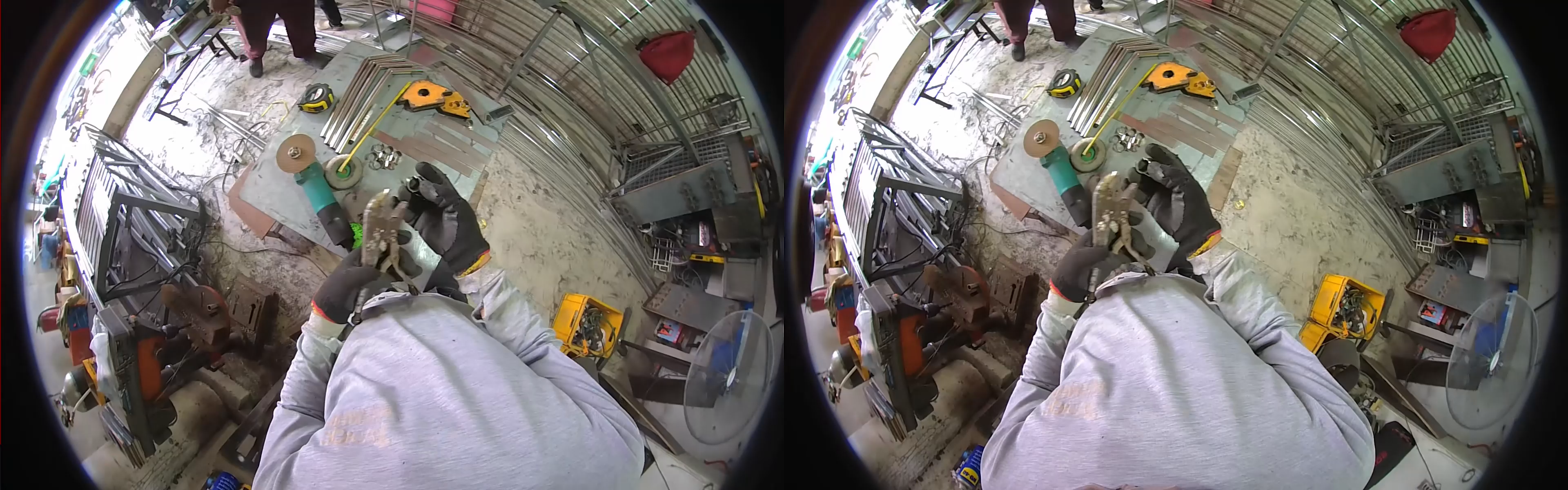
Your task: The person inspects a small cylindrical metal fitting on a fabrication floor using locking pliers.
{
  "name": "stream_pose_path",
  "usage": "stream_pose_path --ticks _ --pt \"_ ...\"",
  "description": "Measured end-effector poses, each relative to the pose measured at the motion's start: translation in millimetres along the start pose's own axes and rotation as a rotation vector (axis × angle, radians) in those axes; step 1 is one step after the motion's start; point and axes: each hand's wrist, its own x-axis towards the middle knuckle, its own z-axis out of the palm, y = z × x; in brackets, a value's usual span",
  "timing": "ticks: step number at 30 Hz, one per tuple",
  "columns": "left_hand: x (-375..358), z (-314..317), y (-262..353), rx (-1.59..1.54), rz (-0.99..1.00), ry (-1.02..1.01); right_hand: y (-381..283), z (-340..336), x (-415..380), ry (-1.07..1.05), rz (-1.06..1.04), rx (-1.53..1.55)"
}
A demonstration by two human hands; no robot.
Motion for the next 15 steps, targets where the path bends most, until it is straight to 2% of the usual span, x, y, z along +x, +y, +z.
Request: stream_pose_path --ticks 1,3,5,6,7,9,10,12,15 --pt "-2.9 -10.7 -8.3 -0.002 -0.008 -0.008 1.2 2.6 -1.4 0.002 0.007 0.069" --pt "-4.2 -47.3 -29.1 -0.170 0.078 0.142 -1.3 6.7 -5.7 0.009 0.015 0.064" --pt "-5.7 -90.2 -41.2 0.285 0.005 0.412 -0.4 8.3 -5.0 0.005 -0.020 0.045" --pt "8.3 -90.6 -29.4 -0.410 0.140 -0.054 -0.6 8.4 -4.4 -0.003 -0.038 0.007" --pt "10.0 -79.4 -35.2 -0.468 0.310 -0.095 -1.3 8.3 -6.2 0.000 -0.042 0.010" --pt "0.6 -48.3 -21.5 -0.646 0.427 -0.227 -4.2 9.0 -10.8 -0.026 -0.045 -0.002" --pt "-2.6 -43.3 -11.8 -0.643 0.426 -0.226 -5.4 8.3 -11.5 -0.027 -0.046 0.001" --pt "-9.3 -40.3 3.4 -0.437 0.418 -0.092 -6.7 10.4 -11.7 -0.015 -0.051 -0.046" --pt "-22.3 -43.4 23.3 -0.257 0.537 -0.198 -12.9 17.5 -15.9 -0.048 -0.076 -0.160"
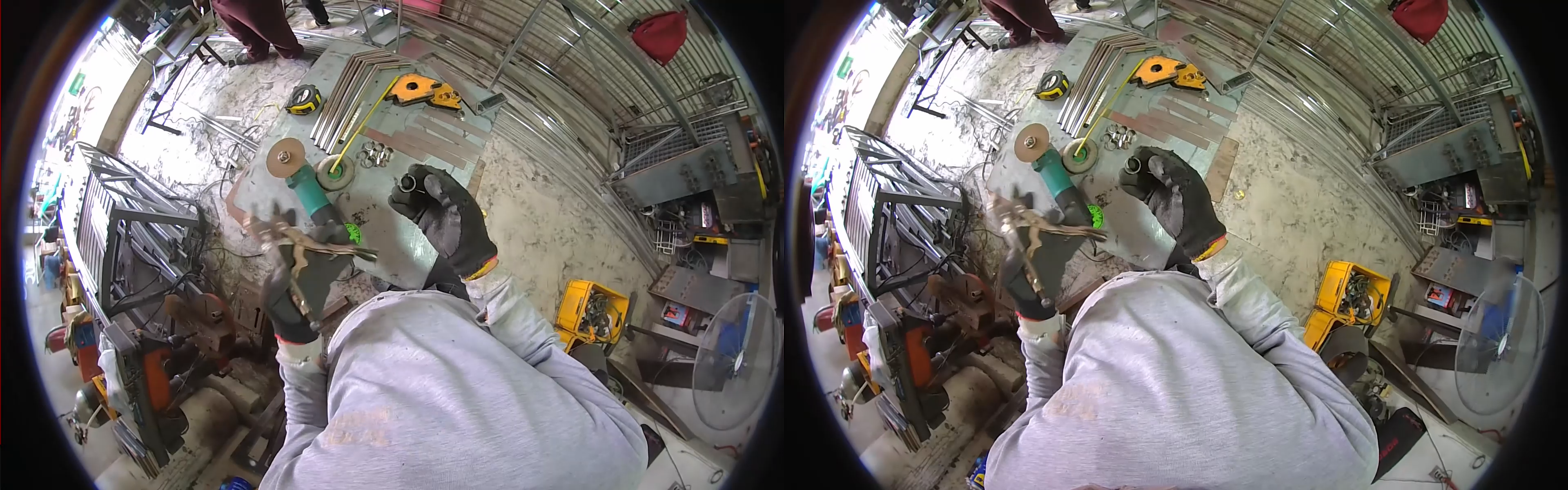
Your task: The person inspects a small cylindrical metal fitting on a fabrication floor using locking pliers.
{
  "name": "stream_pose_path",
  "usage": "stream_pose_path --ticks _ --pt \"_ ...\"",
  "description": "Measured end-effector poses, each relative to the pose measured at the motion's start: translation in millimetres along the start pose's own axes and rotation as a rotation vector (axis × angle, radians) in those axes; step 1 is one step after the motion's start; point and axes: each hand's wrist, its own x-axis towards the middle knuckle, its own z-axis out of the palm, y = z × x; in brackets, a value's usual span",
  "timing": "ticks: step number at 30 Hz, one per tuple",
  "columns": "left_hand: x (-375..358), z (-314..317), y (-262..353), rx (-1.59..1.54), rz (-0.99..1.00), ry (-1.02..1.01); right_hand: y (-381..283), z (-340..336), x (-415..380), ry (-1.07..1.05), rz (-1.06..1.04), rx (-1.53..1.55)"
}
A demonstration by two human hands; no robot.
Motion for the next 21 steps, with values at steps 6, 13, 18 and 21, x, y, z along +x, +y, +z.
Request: stream_pose_path --ticks 6,13,18,21 --pt "-3.2 46.7 -7.2 -0.146 0.219 -0.029 -9.7 18.8 -3.2 -0.034 -0.001 -0.111" --pt "-12.2 40.2 25.7 0.236 -0.405 0.090 -16.1 31.9 0.4 -0.075 0.063 -0.168" --pt "9.4 62.1 63.0 0.525 -0.663 0.040 -20.5 42.8 1.3 -0.037 0.138 -0.193" --pt "19.1 67.3 65.1 0.574 -0.764 -0.075 -21.3 45.9 0.6 -0.036 0.170 -0.223"
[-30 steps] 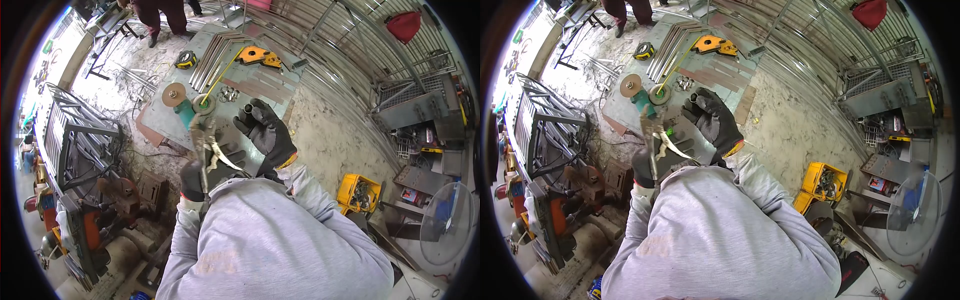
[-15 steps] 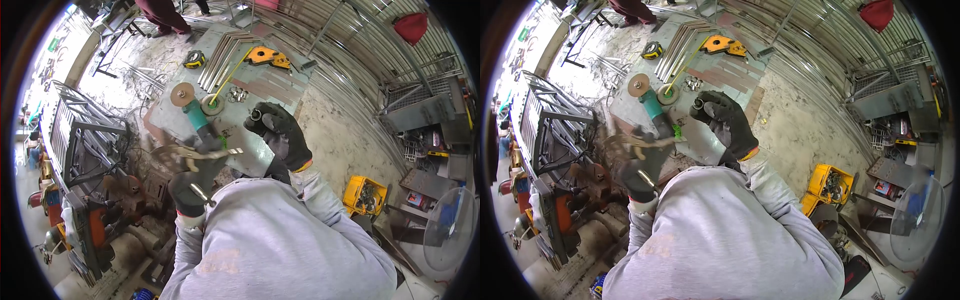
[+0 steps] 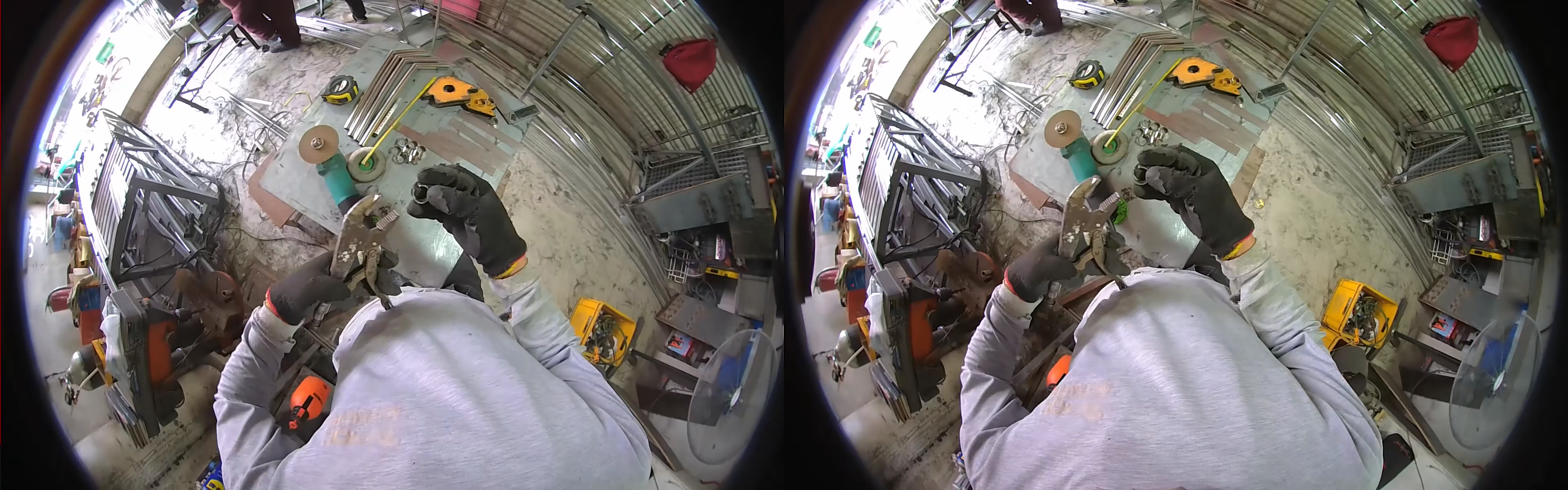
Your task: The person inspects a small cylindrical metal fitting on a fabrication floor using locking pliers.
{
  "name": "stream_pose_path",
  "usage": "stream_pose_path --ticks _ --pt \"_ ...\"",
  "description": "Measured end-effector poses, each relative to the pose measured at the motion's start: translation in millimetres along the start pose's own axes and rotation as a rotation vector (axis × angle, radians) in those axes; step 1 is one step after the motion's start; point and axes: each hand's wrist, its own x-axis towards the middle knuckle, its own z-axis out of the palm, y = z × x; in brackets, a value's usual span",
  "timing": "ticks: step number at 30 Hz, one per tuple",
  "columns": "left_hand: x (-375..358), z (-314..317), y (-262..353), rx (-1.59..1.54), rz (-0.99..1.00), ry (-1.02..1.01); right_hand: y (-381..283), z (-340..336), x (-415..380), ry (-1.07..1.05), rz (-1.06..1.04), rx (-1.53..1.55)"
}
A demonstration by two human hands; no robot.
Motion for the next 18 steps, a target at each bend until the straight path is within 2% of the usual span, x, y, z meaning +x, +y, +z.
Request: stream_pose_path --ticks 6,13,16,18 --pt "21.3 -0.6 2.1 -0.061 0.036 -0.173 -1.9 4.2 0.3 -0.066 -0.030 -0.104" --pt "35.6 -4.6 -2.8 0.006 0.008 -0.217 -15.2 18.0 -8.3 -0.055 -0.075 -0.367" --pt "33.7 -0.4 -0.6 0.005 -0.059 -0.122 -15.4 14.3 -7.1 -0.077 -0.083 -0.358" --pt "39.2 -3.2 -10.1 -0.108 -0.027 -0.211 -22.2 17.9 -9.3 -0.092 -0.085 -0.436"
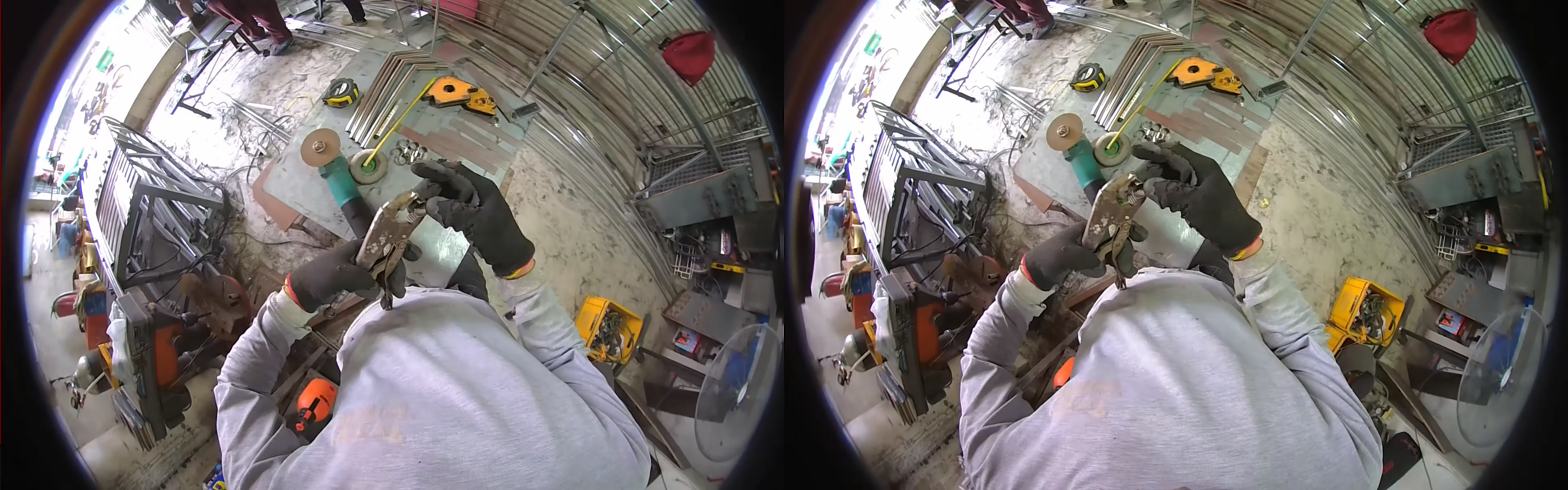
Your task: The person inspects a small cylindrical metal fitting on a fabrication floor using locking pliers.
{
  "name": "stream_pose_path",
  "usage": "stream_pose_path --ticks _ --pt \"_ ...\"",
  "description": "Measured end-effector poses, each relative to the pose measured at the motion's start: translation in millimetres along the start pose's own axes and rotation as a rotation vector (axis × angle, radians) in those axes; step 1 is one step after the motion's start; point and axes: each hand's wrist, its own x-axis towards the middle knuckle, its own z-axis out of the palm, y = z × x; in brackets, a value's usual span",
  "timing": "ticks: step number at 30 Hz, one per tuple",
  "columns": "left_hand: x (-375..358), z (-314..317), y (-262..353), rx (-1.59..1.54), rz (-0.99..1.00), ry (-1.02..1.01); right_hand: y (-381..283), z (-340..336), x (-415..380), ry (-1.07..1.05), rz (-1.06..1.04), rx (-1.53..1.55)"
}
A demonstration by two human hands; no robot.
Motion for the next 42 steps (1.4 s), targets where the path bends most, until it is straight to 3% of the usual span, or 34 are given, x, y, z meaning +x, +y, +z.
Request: stream_pose_path --ticks 5,9,14,16,22,29,34,42 --pt "0.0 1.5 -1.8 0.155 -0.030 0.119 1.1 -7.7 1.2 -0.059 0.018 -0.158" --pt "-2.5 11.0 3.6 0.263 -0.049 0.205 10.0 -10.4 0.1 -0.100 -0.097 -0.227" --pt "0.4 5.9 -15.9 0.222 -0.037 0.227 7.3 -8.3 4.3 -0.175 -0.142 -0.254" --pt "1.4 3.9 -22.5 0.216 -0.008 0.217 -5.4 -5.1 4.1 -0.203 0.014 -0.399" --pt "2.4 8.9 -20.1 0.140 0.031 0.149 10.1 0.3 6.4 -0.118 -0.143 -0.203" --pt "5.4 21.4 -24.2 0.015 0.107 0.204 12.2 -2.0 12.6 -0.168 -0.086 -0.238" --pt "10.4 24.2 -29.0 -0.084 0.158 0.196 9.2 8.2 13.0 -0.124 0.016 0.159" --pt "14.1 18.7 -32.5 -0.131 0.169 0.174 5.0 9.8 16.9 -0.100 0.021 -0.007"
